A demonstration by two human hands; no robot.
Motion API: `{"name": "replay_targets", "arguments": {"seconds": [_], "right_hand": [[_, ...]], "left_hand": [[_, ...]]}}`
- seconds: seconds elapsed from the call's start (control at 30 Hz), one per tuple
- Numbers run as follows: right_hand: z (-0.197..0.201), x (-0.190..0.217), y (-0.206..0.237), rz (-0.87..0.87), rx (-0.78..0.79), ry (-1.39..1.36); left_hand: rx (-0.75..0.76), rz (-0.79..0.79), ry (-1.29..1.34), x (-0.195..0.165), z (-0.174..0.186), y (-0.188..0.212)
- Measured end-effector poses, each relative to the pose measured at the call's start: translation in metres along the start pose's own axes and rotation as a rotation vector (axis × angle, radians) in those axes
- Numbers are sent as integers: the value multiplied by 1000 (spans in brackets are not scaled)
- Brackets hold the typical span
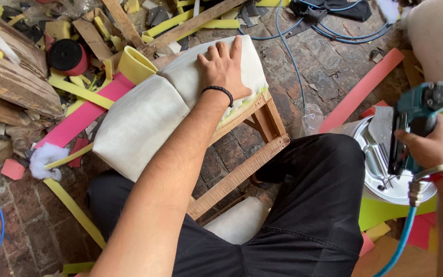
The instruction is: The person uses a pneumatic staple gun to attach a white fabric cover to a wooden chair frame. They repeatedly staple along the edges, adjust the fabric, and flip the cushion to work on different sides.
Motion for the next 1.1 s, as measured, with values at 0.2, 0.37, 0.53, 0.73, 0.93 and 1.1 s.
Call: {"name": "replay_targets", "arguments": {"seconds": [0.2,0.37,0.53,0.73,0.93,1.1], "right_hand": [[-14,163,36,-26,459,-315],[-90,277,55,159,613,-325],[-111,278,53,162,600,-254],[-118,273,49,177,587,-229],[-120,275,49,188,597,-212],[-122,277,49,177,590,-155]], "left_hand": [[20,23,106,11,0,-5],[-2,47,57,11,3,1],[-17,37,66,9,4,1],[-39,43,52,9,6,4],[-44,45,75,9,8,4],[-59,37,55,10,3,3]]}}
Point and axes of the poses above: each hand's wrist, its own y-axis away from the middle knuckle, its own z-axis out of the back of the hand, x = y × z, the point moved 7 cm from there along -y, towards the middle knuckle, and after that the axes turned 9 degrees about y, right-handed, at the moved point
